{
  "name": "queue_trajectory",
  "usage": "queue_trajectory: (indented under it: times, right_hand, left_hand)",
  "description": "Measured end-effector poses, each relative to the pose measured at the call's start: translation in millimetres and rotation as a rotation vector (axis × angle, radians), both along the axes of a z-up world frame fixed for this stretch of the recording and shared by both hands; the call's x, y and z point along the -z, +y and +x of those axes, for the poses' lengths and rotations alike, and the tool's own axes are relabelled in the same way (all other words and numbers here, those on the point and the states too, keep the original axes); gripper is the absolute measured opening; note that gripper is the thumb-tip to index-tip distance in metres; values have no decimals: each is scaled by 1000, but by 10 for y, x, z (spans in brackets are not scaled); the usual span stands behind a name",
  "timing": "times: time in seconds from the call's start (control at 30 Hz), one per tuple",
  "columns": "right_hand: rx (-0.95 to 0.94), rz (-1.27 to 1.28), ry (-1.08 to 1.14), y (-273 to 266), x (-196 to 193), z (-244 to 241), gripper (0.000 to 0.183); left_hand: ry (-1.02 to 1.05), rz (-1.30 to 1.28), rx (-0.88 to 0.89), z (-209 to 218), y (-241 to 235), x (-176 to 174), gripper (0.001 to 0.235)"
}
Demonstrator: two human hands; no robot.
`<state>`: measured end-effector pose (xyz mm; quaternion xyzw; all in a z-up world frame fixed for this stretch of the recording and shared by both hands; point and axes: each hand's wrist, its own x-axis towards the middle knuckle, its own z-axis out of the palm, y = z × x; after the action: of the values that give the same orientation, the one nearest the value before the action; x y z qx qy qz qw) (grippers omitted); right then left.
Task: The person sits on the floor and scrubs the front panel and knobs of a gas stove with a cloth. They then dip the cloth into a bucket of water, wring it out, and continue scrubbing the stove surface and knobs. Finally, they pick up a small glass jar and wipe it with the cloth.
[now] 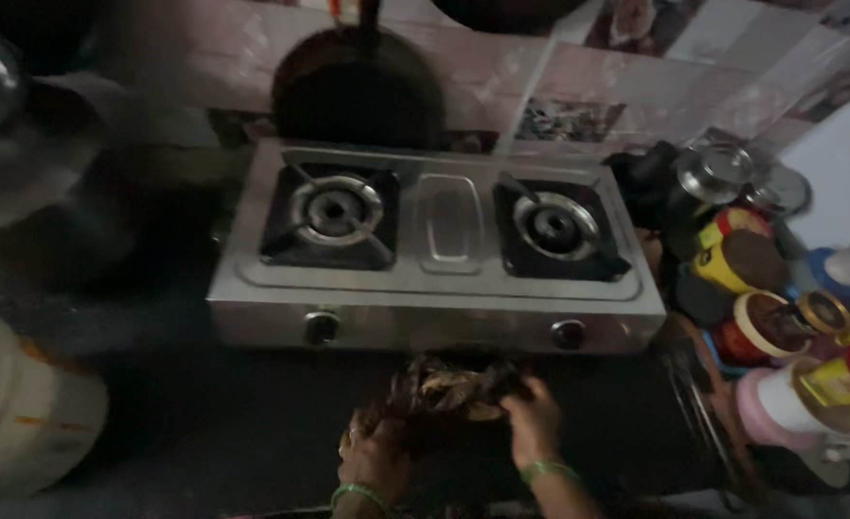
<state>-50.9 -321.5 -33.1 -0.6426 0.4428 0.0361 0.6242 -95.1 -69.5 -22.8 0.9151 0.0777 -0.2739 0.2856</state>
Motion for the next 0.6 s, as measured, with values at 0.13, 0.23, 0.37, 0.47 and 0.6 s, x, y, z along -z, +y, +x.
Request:
queue_trajectory:
  times: [0.13,0.23,0.37,0.47,0.6]
  right_hand:
    - [155,-13,-13,-1090,10,-361,63]
    - [172,-153,48,-2075,328,-627,63]
    - [-83,-438,53,-2908,1153,-891,66]
    - [-461,-659,75,-3008,1484,-1049,71]
    - [-473,-668,301,-2599,1458,-732,88]
  left_hand:
    - [95,-263,107,259,-570,35,51]
    - [52,-357,163,294,-1169,53,46]
    - [-270,-375,473,270,-1781,84,47]
    - [-201,-236,583,225,-2051,134,59]
    - [-136,-76,793,271,-2166,276,62]
